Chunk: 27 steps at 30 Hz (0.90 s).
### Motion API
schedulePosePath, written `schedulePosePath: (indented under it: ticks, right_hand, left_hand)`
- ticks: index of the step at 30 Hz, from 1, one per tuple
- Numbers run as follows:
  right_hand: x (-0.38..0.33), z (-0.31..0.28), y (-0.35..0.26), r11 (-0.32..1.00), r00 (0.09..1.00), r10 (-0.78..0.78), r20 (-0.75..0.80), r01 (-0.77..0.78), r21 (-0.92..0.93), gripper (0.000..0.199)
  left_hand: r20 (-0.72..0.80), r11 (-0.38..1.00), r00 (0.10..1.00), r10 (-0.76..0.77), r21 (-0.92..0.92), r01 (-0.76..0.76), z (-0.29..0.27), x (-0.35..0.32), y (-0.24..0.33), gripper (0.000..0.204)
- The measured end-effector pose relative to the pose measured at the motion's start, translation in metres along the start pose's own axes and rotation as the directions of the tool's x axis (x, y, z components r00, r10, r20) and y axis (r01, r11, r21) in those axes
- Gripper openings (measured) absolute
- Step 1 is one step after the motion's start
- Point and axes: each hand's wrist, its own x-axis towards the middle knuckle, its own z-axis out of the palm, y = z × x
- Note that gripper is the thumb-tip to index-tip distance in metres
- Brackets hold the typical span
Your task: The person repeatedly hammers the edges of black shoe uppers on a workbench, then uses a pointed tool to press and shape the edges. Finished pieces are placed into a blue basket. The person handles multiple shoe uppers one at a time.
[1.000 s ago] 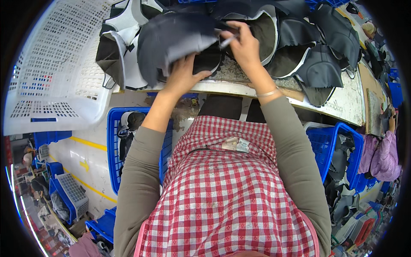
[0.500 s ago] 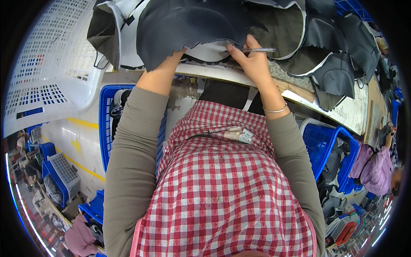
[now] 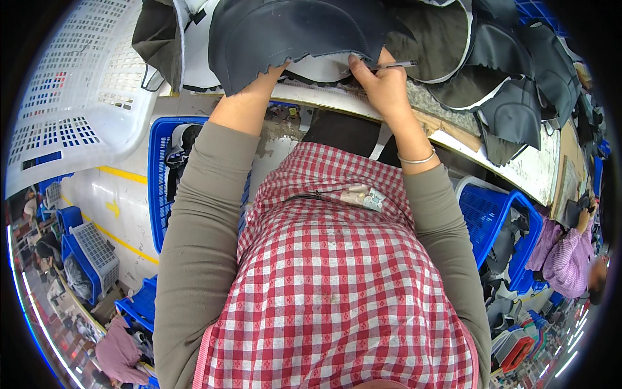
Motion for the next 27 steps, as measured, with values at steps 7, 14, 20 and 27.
schedulePosePath:
  ticks: [7,14,20,27]
  right_hand:
    - [-0.002,-0.009,-0.005,0.991,0.988,0.126,0.088,-0.13,0.043,0.023]
    - [-0.07,-0.15,-0.021,0.946,0.923,0.242,0.3,-0.293,0.139,0.017]
    - [-0.101,-0.245,-0.024,0.72,0.771,0.63,0.09,-0.538,-0.438,0.033]
    - [-0.088,-0.256,-0.014,0.662,0.812,0.584,0.015,-0.465,-0.588,0.038]
  left_hand:
    - [0.025,1.0,1.0,0.007,0.015,-0.007,0.009,0.003,-0.002,0.052]
    - [0.398,0.994,0.914,-0.084,0.097,0.049,0.051,-0.036,0.023,0.052]
    - [0.597,0.999,0.802,0.006,0.038,-0.036,0.031,-0.126,0.041,0.051]
    - [0.441,0.993,0.892,0.103,-0.102,-0.064,0.012,-0.111,0.042,0.039]
